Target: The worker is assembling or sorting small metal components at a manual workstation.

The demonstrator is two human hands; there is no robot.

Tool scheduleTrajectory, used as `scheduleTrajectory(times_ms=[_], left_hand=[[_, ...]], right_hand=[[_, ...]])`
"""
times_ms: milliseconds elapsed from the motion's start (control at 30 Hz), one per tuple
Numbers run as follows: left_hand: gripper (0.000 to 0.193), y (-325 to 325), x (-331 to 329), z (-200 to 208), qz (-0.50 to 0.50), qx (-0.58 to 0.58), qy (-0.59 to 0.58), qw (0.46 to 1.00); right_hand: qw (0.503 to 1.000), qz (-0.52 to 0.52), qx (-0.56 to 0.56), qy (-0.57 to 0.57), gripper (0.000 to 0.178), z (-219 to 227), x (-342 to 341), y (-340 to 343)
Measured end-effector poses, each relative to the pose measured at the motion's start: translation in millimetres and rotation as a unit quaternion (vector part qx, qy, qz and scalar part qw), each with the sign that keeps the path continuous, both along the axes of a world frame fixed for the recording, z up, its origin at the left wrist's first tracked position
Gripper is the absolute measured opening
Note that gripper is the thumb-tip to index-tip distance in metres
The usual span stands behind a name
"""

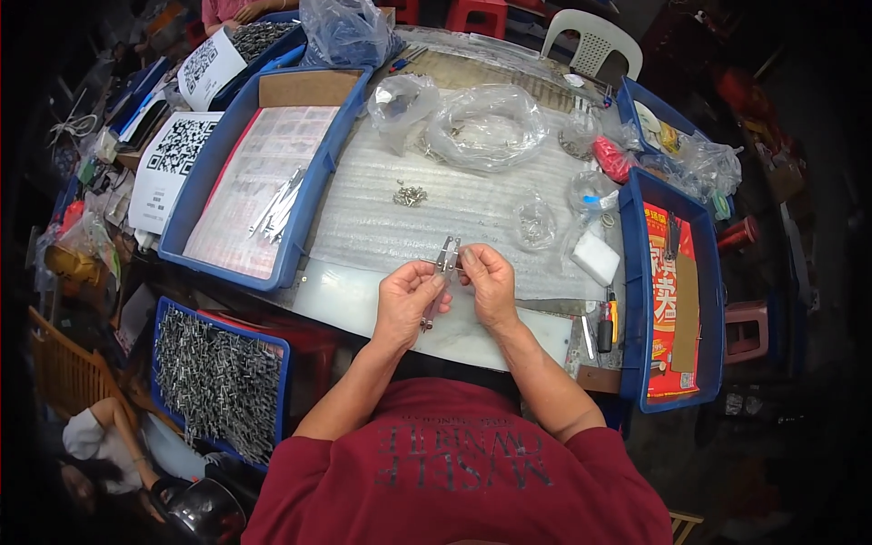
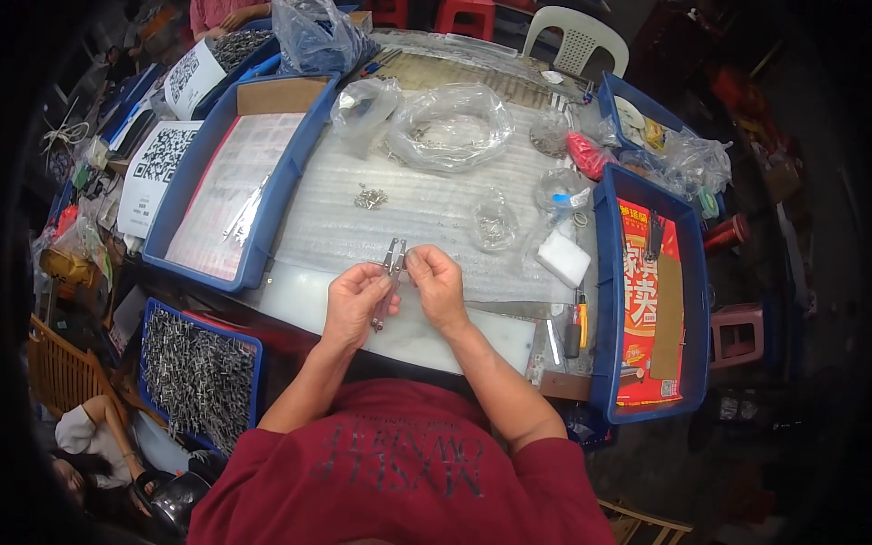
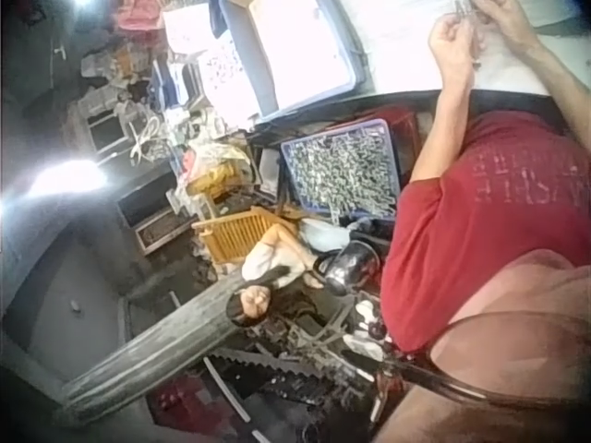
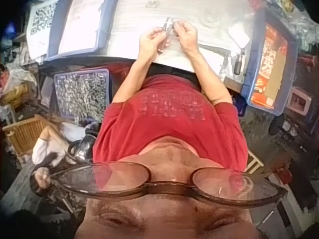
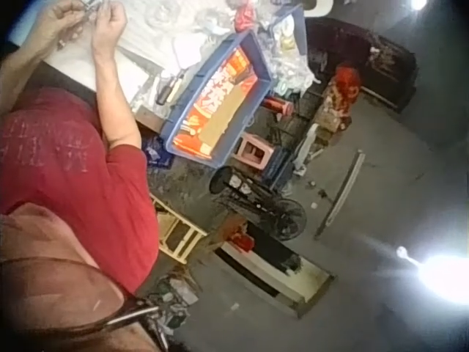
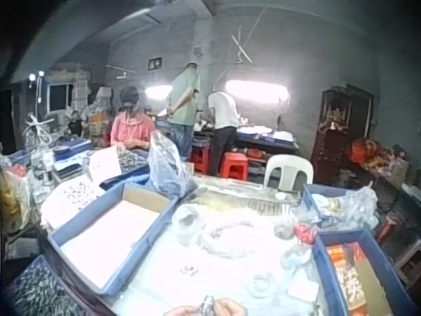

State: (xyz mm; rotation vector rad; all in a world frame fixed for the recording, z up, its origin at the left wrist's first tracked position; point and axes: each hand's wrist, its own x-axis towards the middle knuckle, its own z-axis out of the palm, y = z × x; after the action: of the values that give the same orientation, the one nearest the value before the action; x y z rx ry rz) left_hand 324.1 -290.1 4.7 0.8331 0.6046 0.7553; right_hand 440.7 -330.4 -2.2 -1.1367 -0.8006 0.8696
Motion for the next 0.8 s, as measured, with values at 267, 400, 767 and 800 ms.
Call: scheduleTrajectory(times_ms=[267, 400, 767, 800], left_hand=[[0.013, 12.2, -9.3, 8.0, 0.037, 0.025, 0.013, 0.999], [0.014, 22.9, -21.0, 17.1, 0.041, 0.076, 0.027, 0.996], [0.022, 57.4, -68.7, 52.0, 0.085, 0.215, 0.146, 0.962], [0.022, 61.7, -73.8, 52.6, 0.088, 0.215, 0.147, 0.961]], right_hand=[[1.000, 0.011, -0.007, 0.012, 0.018, -3.9, 1.0, 0.3], [1.000, 0.006, -0.014, 0.008, 0.017, -3.6, 1.1, -1.0], [1.000, -0.003, -0.004, 0.012, 0.016, -6.8, 1.1, 0.3], [1.000, -0.006, -0.001, 0.014, 0.016, -7.6, 1.5, 0.4]])
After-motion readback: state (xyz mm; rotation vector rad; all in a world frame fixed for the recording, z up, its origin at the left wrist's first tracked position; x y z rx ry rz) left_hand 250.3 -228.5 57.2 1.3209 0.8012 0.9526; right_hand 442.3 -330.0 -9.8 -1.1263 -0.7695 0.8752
